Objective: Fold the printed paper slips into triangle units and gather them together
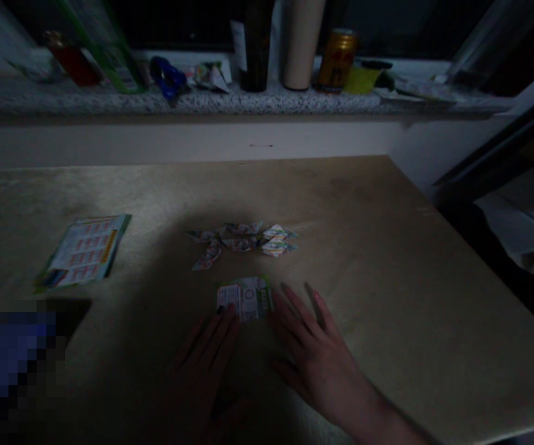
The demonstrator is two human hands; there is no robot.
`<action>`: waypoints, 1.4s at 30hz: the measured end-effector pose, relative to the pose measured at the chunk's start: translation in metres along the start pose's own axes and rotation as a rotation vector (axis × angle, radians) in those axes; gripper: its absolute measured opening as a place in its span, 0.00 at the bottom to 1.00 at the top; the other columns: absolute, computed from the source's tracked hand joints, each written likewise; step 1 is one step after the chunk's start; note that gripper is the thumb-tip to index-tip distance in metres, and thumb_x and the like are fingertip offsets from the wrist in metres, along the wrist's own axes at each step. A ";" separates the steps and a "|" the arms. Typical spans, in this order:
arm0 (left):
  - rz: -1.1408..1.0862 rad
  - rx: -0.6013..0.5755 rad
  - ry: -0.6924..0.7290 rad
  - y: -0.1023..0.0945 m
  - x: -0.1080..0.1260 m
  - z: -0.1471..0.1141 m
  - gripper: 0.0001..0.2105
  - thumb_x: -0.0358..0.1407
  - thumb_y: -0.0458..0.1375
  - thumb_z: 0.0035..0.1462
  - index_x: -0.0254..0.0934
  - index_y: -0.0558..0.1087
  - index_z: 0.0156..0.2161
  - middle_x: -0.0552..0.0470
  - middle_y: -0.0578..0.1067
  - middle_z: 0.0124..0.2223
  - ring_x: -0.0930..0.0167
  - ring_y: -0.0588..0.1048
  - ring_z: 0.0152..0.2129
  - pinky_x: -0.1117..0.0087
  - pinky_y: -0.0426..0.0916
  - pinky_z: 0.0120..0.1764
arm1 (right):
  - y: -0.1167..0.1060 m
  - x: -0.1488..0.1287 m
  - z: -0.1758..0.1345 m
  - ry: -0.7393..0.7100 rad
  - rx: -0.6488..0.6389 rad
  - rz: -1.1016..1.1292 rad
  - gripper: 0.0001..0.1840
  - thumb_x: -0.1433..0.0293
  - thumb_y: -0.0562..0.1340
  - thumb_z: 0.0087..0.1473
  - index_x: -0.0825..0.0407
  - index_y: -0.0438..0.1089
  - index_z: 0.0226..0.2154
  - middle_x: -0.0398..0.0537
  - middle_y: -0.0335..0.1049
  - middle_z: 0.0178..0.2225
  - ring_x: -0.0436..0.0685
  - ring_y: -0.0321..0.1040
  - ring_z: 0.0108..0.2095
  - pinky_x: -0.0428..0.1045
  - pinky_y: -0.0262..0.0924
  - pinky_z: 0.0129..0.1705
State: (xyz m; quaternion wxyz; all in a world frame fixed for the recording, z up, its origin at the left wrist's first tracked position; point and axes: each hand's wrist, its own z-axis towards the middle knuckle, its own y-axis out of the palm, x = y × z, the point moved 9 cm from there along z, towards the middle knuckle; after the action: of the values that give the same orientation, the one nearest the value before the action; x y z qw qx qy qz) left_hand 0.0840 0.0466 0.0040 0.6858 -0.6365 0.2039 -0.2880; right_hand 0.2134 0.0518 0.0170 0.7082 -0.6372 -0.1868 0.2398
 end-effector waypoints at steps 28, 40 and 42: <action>0.124 0.007 -0.168 -0.010 -0.030 0.015 0.35 0.52 0.47 0.58 0.26 0.55 0.62 0.38 0.55 0.64 0.55 0.53 0.60 0.50 0.48 0.59 | -0.013 -0.005 0.008 -0.038 0.146 0.196 0.23 0.70 0.57 0.57 0.52 0.62 0.55 0.46 0.67 0.53 0.60 0.57 0.58 0.65 0.37 0.64; 0.114 -0.024 -0.213 -0.015 -0.046 0.032 0.26 0.44 0.50 0.60 0.32 0.59 0.60 0.38 0.54 0.64 0.54 0.55 0.59 0.51 0.53 0.57 | -0.011 -0.045 0.010 -0.295 0.012 0.249 0.19 0.69 0.54 0.61 0.51 0.63 0.54 0.42 0.68 0.52 0.54 0.56 0.58 0.59 0.25 0.66; 0.099 -0.018 -0.224 -0.014 -0.049 0.032 0.26 0.42 0.50 0.61 0.35 0.58 0.61 0.38 0.53 0.65 0.54 0.55 0.60 0.50 0.54 0.56 | -0.008 -0.049 0.012 -0.318 -0.025 0.262 0.20 0.67 0.54 0.61 0.50 0.61 0.55 0.41 0.67 0.53 0.53 0.54 0.59 0.58 0.28 0.66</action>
State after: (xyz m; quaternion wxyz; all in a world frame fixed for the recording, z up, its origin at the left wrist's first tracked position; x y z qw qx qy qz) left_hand 0.0664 0.1026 0.0167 0.7118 -0.6601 0.1599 -0.1792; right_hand 0.1679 0.0325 0.0282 0.6247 -0.6187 -0.2148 0.4252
